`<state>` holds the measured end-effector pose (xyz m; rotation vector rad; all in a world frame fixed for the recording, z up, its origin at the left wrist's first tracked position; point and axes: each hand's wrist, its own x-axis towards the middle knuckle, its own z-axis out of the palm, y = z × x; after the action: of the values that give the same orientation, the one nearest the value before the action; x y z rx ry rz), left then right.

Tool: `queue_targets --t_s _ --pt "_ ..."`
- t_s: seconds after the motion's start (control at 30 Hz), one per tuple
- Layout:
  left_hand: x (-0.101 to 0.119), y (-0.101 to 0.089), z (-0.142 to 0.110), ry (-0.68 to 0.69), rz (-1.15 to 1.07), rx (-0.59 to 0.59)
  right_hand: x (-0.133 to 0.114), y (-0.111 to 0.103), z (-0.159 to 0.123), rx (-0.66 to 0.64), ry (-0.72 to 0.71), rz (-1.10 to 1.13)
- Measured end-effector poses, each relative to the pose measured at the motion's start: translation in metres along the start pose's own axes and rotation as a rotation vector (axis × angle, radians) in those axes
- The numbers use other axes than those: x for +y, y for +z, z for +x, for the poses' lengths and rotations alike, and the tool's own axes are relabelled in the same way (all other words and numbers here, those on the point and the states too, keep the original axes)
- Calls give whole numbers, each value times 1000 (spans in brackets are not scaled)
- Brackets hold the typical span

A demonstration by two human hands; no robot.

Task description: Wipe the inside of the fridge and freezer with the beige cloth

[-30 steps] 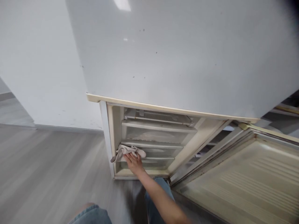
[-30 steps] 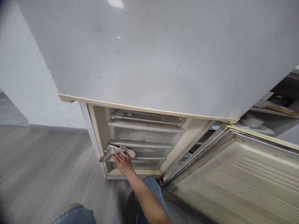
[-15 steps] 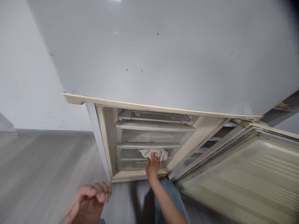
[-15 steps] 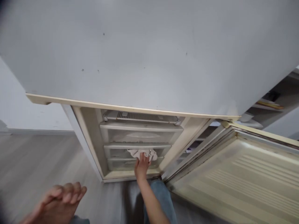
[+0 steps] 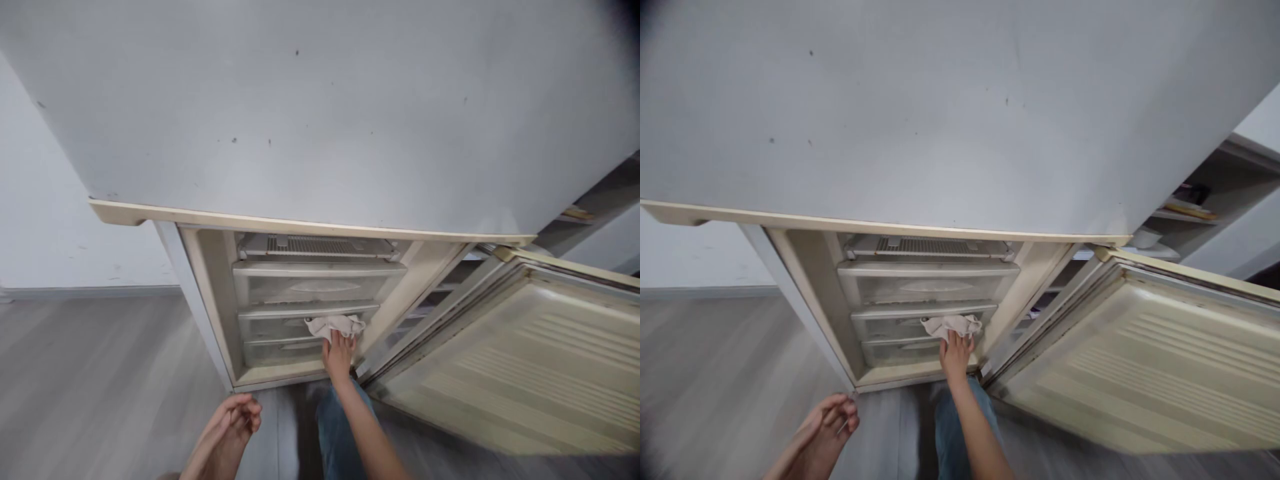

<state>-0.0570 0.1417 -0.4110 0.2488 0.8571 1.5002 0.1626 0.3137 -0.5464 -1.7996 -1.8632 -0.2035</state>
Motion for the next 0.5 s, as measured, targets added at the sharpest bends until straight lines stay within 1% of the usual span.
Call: queue_targets --t_s 0.03,0.1,0.17,0.2,0.3,0.37,0.43,0.47,0.5 --pt "-1 -4 1 -7 -1 -1 3 -1 1 8 -2 2" --pt "-3 -10 3 -32 2 4 -2 -1 1 30 19 17" --pt "-7 -14 3 -69 3 16 -20 3 1 36 42 50" --pt "-9 -15 4 -84 0 20 -32 6 -1 21 32 76" --pt "-16 -11 4 -110 -23 25 -69 18 -10 -61 -98 159" --pt "-20 -7 6 -119 -30 25 -81 26 -19 -101 -199 185" --pt "-24 -4 7 -122 -23 24 -76 31 -24 -134 -261 188" --pt "-25 -4 7 -120 -16 21 -66 32 -25 -145 -252 186" --pt "-25 -5 8 -120 -9 17 -54 32 -23 -140 -209 183"
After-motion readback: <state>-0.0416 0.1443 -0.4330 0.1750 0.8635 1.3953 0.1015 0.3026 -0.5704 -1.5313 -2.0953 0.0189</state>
